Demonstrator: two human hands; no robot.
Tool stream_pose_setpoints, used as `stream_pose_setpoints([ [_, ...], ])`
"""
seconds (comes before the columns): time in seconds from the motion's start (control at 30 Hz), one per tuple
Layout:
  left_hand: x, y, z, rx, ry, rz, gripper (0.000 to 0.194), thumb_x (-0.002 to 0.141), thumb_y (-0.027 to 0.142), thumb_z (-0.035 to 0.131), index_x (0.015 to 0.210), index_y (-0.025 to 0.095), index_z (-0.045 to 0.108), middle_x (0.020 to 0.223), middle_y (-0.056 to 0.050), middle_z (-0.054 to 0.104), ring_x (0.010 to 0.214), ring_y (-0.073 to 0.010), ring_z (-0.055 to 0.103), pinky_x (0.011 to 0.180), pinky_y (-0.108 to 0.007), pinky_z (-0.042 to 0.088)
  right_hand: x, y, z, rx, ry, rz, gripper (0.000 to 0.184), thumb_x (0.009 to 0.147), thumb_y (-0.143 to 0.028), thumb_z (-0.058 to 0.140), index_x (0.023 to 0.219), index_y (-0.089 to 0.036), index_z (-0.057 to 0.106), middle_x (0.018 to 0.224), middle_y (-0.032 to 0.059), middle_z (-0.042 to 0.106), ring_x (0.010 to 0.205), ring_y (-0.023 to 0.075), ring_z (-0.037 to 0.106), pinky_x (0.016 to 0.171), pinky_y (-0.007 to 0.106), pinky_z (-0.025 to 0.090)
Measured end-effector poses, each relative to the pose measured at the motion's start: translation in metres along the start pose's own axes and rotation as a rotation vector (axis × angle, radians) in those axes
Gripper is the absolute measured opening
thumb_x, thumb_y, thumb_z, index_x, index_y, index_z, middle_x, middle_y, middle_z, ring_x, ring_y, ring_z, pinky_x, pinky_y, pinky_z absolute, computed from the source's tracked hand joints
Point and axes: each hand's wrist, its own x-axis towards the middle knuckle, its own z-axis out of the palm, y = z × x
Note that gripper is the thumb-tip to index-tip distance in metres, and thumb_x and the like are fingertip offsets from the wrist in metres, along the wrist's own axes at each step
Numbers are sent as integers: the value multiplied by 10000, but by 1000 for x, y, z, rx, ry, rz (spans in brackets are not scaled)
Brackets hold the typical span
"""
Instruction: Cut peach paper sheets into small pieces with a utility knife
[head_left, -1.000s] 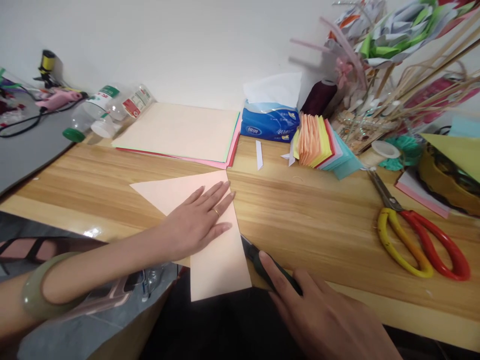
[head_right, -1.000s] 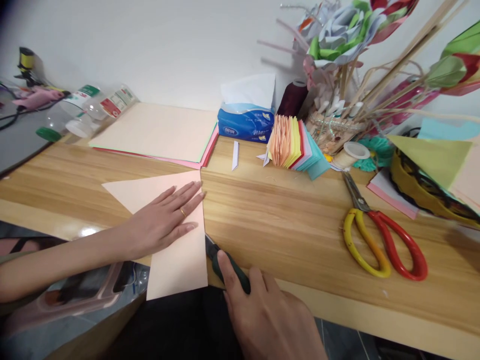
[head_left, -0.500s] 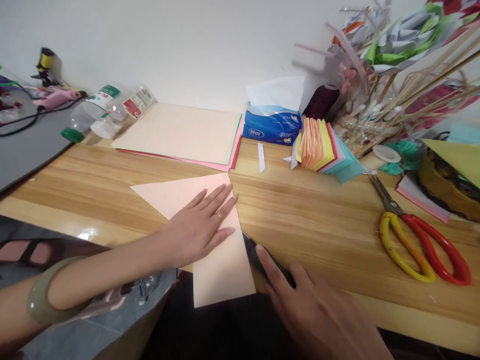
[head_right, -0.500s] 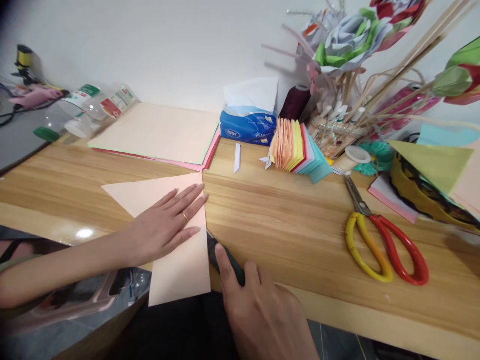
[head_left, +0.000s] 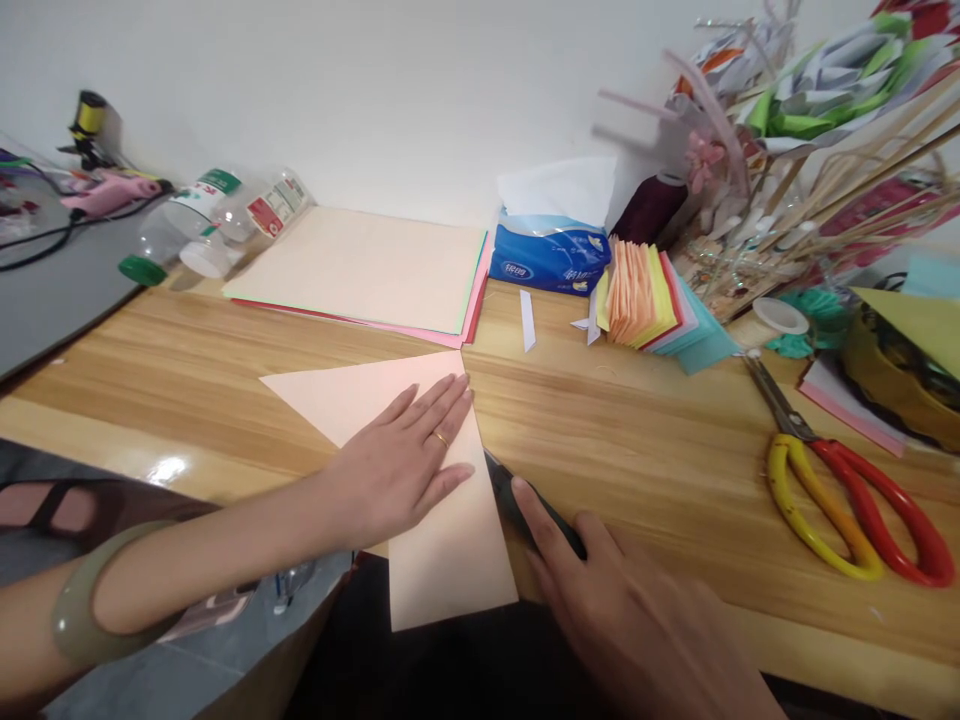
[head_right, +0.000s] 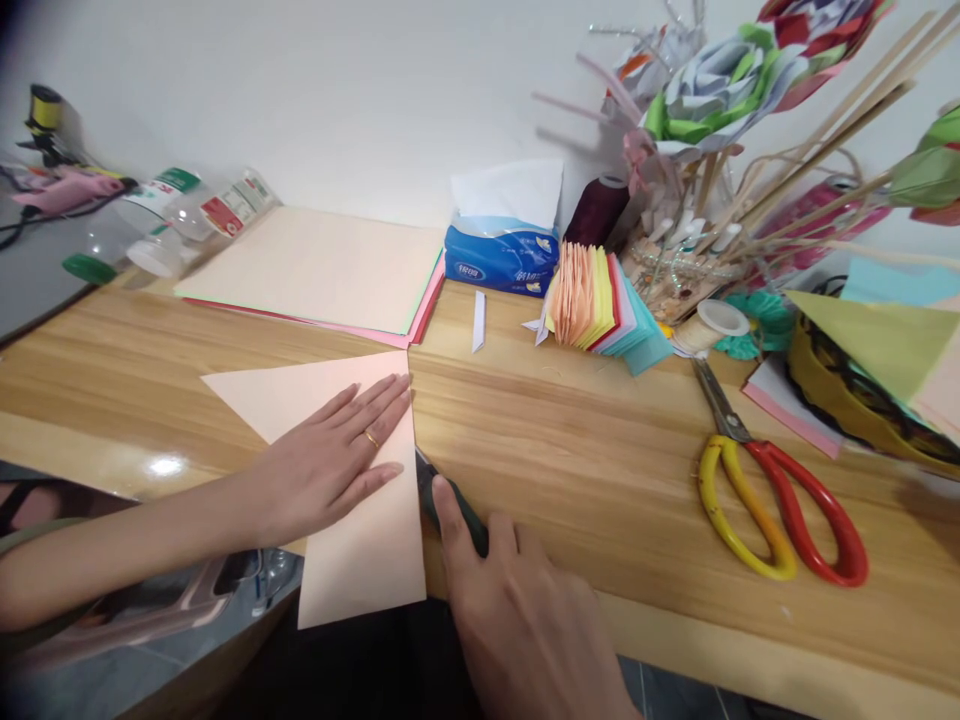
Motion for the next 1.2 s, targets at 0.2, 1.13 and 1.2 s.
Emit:
stream_pose_setpoints([
  [0.2, 0, 1, 0, -16, 9, -12, 642, 963, 487, 110, 1433, 51, 155, 1499, -166, 186, 1396, -236, 94, 1113, -413, 155, 14, 0, 1, -1, -32, 47, 676, 690, -136, 582, 1342, -217, 425, 681, 17, 597, 495, 137, 554, 384, 215, 254],
  [1.13, 1, 2, 1, -4, 24, -19, 648, 964, 467, 159, 1442, 44, 44, 1495, -200, 167, 1395, -255, 58, 1109, -411, 167, 78, 17, -7, 10, -210, 98, 583, 837, -212, 536, 1393, -246, 361, 780, 73, 669, 562, 180, 629, 416, 233, 409],
  [1.2, 1, 2, 1, 0, 26, -17, 644, 964, 464, 167, 1439, 39, 79, 1494, -199, 171, 1395, -253, 64, 1109, -406, 164, 83, 19, -8, 28, -232, 109, 576, 852, -223, 515, 1401, -245, 344, 814, 83, 677, 590, 192, 642, 441, 247, 438],
])
